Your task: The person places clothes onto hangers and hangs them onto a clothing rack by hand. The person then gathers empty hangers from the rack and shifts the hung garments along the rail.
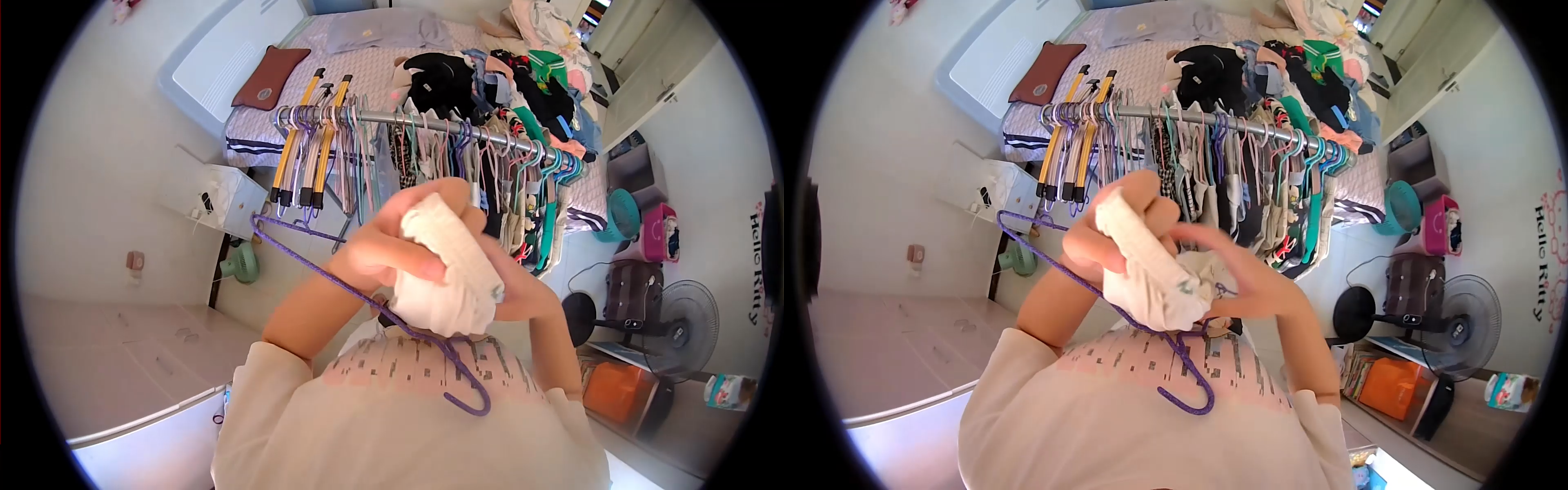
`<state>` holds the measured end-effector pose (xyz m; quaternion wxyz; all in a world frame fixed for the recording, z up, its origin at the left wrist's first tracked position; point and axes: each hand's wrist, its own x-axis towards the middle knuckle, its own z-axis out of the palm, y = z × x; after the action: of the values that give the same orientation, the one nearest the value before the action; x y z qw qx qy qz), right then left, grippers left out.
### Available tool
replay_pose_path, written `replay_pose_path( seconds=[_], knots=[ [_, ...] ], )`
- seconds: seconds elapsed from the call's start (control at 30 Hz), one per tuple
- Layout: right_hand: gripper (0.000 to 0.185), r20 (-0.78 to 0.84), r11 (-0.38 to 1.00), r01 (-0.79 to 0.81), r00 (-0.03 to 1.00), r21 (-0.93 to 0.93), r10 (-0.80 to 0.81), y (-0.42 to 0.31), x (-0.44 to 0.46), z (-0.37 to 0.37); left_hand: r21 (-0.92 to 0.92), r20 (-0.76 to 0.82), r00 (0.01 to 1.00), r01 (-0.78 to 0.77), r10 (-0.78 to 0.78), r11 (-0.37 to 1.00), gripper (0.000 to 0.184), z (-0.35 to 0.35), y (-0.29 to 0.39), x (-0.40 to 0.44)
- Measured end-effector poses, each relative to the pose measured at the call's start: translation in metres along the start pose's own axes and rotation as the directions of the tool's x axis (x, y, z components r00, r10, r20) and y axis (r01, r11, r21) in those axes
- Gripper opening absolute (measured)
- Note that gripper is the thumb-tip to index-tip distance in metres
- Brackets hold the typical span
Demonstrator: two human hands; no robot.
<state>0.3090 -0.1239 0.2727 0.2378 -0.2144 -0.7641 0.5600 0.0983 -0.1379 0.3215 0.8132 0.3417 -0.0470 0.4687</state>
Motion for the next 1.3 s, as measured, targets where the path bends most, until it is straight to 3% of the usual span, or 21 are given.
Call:
replay_pose_path(
  seconds=[0.03,0.13,0.17,0.2,0.27,0.33,0.43,0.47,0.5,0.53,0.6,0.7,0.8,0.83,0.9,1.0,1.07,1.1,1.13,1.23,1.3],
  knots=[
    [0.063,0.165,0.997,-0.027,0.986,0.067,0.015,0.001,0.007,0.001,0.002,-0.004,1.0,0.001,-0.001,1.0,0.031,-0.001,0.001,-0.001],
    [0.05,0.166,0.993,0.009,0.986,-0.117,0.01,0.004,0.013,-0.012,0.214,-0.069,0.99,-0.102,0.119,0.971,0.031,-0.002,0.019,-0.01],
    [0.035,-0.11,0.979,0.01,0.993,-0.205,-0.033,0.003,0.012,-0.01,0.434,-0.153,0.97,-0.107,0.19,0.895,0.034,-0.004,0.028,-0.017],
    [0.032,-0.204,0.966,-0.225,0.959,-0.129,0.197,-0.009,0.01,-0.013,0.63,-0.218,0.936,-0.082,0.277,0.772,0.037,-0.004,0.035,-0.023],
    [0.029,-0.223,0.944,-0.2,0.964,-0.261,0.143,-0.011,0.003,-0.019,0.824,-0.332,0.857,0.061,0.393,0.563,0.042,0.004,0.044,-0.028],
    [0.029,-0.218,0.961,-0.096,0.975,-0.259,0.039,-0.018,0.0,-0.012,0.849,-0.345,0.841,0.089,0.417,0.522,0.048,-0.021,0.038,-0.043],
    [0.03,-0.25,0.965,0.085,0.957,-0.247,-0.148,-0.036,0.006,-0.006,0.779,-0.49,0.85,0.326,0.196,0.536,0.06,-0.042,0.016,-0.066],
    [0.031,-0.286,0.958,0.161,0.931,-0.238,-0.227,-0.04,0.008,-0.004,0.645,-0.42,0.908,0.305,-0.009,0.701,0.078,-0.051,0.009,-0.078],
    [0.032,-0.324,0.923,0.21,0.892,-0.322,-0.316,-0.04,0.014,-0.008,0.687,-0.409,0.893,0.437,-0.188,0.58,0.09,-0.056,0.009,-0.086],
    [0.032,-0.324,0.923,0.21,0.892,-0.322,-0.316,-0.046,0.021,-0.009,0.687,-0.409,0.893,0.437,-0.188,0.58,0.09,-0.057,0.006,-0.09],
    [0.031,-0.493,0.932,0.266,0.794,-0.245,-0.356,-0.066,0.037,-0.01,0.883,-0.27,0.913,0.362,-0.306,0.298,0.109,-0.048,0.003,-0.09],
    [0.032,-0.529,0.87,0.374,0.691,-0.32,-0.492,-0.084,0.061,-0.013,0.801,-0.489,0.773,0.582,-0.404,0.143,0.085,-0.031,-0.005,-0.09],
    [0.033,-0.632,0.889,0.359,0.628,-0.283,-0.454,-0.084,0.094,-0.023,0.656,-0.52,0.746,0.661,-0.415,0.365,0.058,-0.039,-0.023,-0.078],
    [0.038,-0.547,0.839,0.294,0.651,-0.457,-0.526,-0.077,0.109,-0.034,0.77,-0.449,0.839,0.537,-0.307,0.344,0.041,-0.047,-0.031,-0.085],
    [0.058,-0.429,0.713,0.07,0.756,-0.697,-0.494,-0.06,0.121,-0.04,0.689,-0.499,0.816,0.578,-0.291,0.438,0.041,-0.041,-0.031,-0.086],
    [0.052,-0.23,0.611,0.138,0.844,-0.78,-0.484,0.013,0.097,-0.023,0.459,-0.596,0.769,0.561,-0.23,0.689,0.044,-0.035,-0.03,-0.095],
    [0.04,-0.154,0.862,0.107,0.966,-0.495,-0.209,0.052,0.058,0.0,0.306,-0.65,0.739,0.469,-0.178,0.829,0.045,-0.034,-0.029,-0.101],
    [0.027,-0.227,0.963,-0.13,0.971,-0.236,0.076,0.068,0.032,0.018,0.183,-0.652,0.739,0.369,-0.169,0.911,0.045,-0.032,-0.027,-0.104],
    [0.028,-0.284,0.974,-0.215,0.94,-0.066,0.188,0.111,0.004,0.039,0.055,-0.657,0.737,0.256,-0.158,0.965,0.046,-0.031,-0.026,-0.108],
    [0.034,-0.158,0.932,-0.352,0.919,0.086,0.362,0.154,-0.055,0.081,-0.112,-0.712,0.642,0.298,-0.285,0.948,0.06,-0.046,-0.027,-0.134],
    [0.042,0.191,0.732,-0.484,0.871,0.48,0.452,0.161,-0.066,0.092,-0.008,-0.705,0.676,0.294,-0.213,0.956,0.066,-0.046,-0.03,-0.137]
  ],
)
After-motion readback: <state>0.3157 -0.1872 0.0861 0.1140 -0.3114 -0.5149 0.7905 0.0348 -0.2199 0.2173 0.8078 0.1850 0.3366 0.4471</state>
